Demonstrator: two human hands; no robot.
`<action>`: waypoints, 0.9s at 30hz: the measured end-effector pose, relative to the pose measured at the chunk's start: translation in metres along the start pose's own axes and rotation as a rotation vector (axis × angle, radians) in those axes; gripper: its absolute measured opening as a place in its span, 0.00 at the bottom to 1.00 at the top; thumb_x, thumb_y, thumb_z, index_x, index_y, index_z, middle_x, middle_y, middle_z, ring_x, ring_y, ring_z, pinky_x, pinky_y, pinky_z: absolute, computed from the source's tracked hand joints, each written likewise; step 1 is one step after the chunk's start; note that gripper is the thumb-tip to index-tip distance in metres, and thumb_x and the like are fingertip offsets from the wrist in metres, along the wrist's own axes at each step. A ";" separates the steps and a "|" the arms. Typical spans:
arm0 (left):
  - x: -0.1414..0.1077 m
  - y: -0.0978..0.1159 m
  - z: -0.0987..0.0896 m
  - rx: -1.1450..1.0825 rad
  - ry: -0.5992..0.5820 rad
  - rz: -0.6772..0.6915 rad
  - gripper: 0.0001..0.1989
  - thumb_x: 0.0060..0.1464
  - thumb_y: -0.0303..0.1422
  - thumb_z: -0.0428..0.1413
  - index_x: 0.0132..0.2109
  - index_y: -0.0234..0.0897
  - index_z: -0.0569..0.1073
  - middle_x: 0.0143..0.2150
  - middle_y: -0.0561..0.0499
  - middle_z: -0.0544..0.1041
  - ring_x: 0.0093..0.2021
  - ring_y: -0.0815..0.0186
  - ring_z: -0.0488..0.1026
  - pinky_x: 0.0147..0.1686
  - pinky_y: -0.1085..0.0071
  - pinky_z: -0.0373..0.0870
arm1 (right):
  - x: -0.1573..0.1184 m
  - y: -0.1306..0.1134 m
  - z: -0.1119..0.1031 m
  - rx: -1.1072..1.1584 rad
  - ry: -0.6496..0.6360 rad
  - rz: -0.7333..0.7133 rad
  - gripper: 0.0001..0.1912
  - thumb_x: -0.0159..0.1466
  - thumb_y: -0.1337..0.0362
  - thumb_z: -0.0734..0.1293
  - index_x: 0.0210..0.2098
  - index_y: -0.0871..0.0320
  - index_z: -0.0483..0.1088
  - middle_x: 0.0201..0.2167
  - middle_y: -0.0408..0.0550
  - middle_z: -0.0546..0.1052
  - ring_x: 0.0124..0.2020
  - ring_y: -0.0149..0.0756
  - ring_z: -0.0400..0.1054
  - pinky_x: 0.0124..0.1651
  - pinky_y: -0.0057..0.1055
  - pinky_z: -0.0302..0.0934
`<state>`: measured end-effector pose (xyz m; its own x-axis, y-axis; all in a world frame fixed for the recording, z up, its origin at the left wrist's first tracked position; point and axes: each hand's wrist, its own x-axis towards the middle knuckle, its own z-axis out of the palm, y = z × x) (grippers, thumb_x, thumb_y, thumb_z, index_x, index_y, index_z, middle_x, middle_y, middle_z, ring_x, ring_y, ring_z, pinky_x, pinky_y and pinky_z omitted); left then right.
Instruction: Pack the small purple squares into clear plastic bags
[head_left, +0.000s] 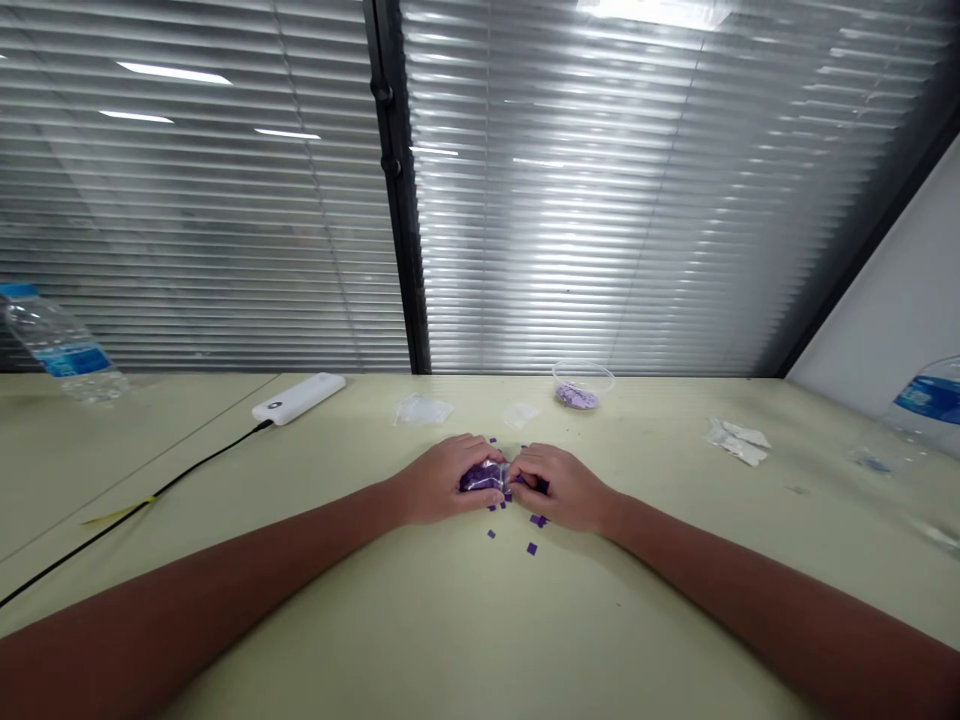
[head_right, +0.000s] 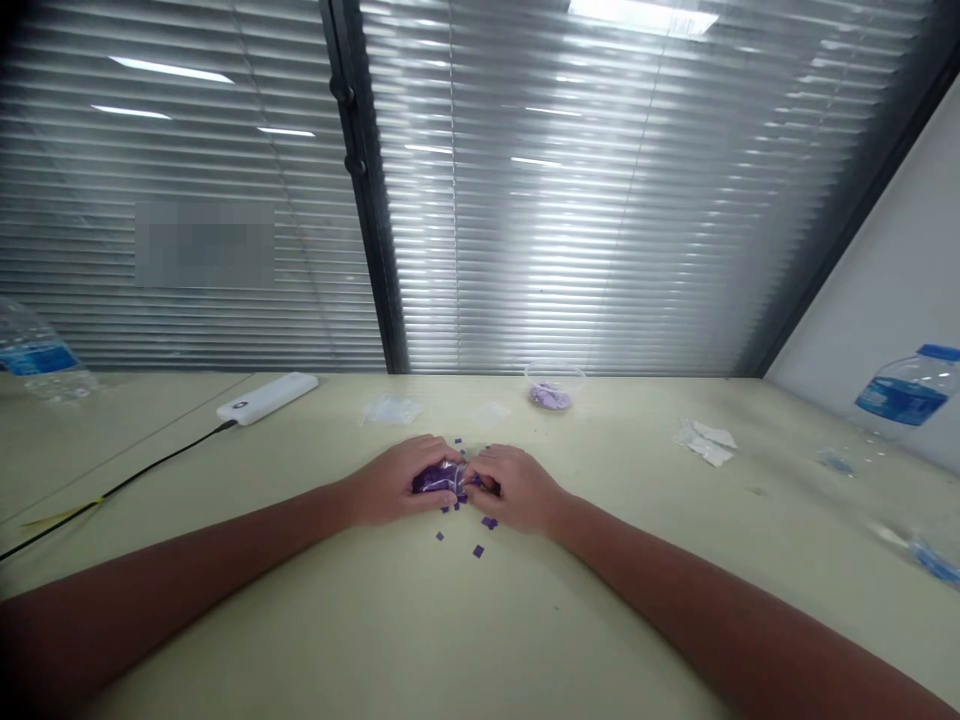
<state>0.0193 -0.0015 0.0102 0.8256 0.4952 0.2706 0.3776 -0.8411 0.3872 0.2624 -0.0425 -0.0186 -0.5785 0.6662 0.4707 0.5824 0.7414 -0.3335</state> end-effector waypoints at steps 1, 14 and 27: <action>0.000 0.000 0.000 0.000 0.000 0.001 0.20 0.63 0.49 0.59 0.55 0.43 0.73 0.47 0.48 0.77 0.47 0.58 0.72 0.47 0.65 0.66 | 0.000 0.000 0.000 0.002 0.001 0.001 0.03 0.65 0.70 0.68 0.36 0.55 0.72 0.25 0.40 0.69 0.31 0.33 0.65 0.38 0.29 0.57; 0.000 -0.003 0.002 0.008 0.014 0.014 0.20 0.63 0.49 0.59 0.55 0.43 0.73 0.46 0.49 0.77 0.47 0.58 0.72 0.46 0.65 0.66 | -0.001 0.003 0.002 0.004 0.001 -0.004 0.03 0.66 0.69 0.68 0.36 0.55 0.72 0.25 0.40 0.69 0.31 0.33 0.64 0.38 0.29 0.57; 0.000 -0.002 0.001 0.009 0.007 0.018 0.20 0.65 0.50 0.57 0.55 0.42 0.73 0.45 0.48 0.77 0.46 0.57 0.71 0.45 0.64 0.65 | -0.001 0.002 0.001 -0.003 0.013 -0.021 0.03 0.66 0.69 0.68 0.36 0.55 0.72 0.26 0.41 0.70 0.31 0.33 0.65 0.37 0.29 0.57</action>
<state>0.0193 0.0004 0.0084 0.8295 0.4811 0.2837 0.3664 -0.8521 0.3737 0.2635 -0.0415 -0.0208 -0.5829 0.6497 0.4881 0.5722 0.7546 -0.3211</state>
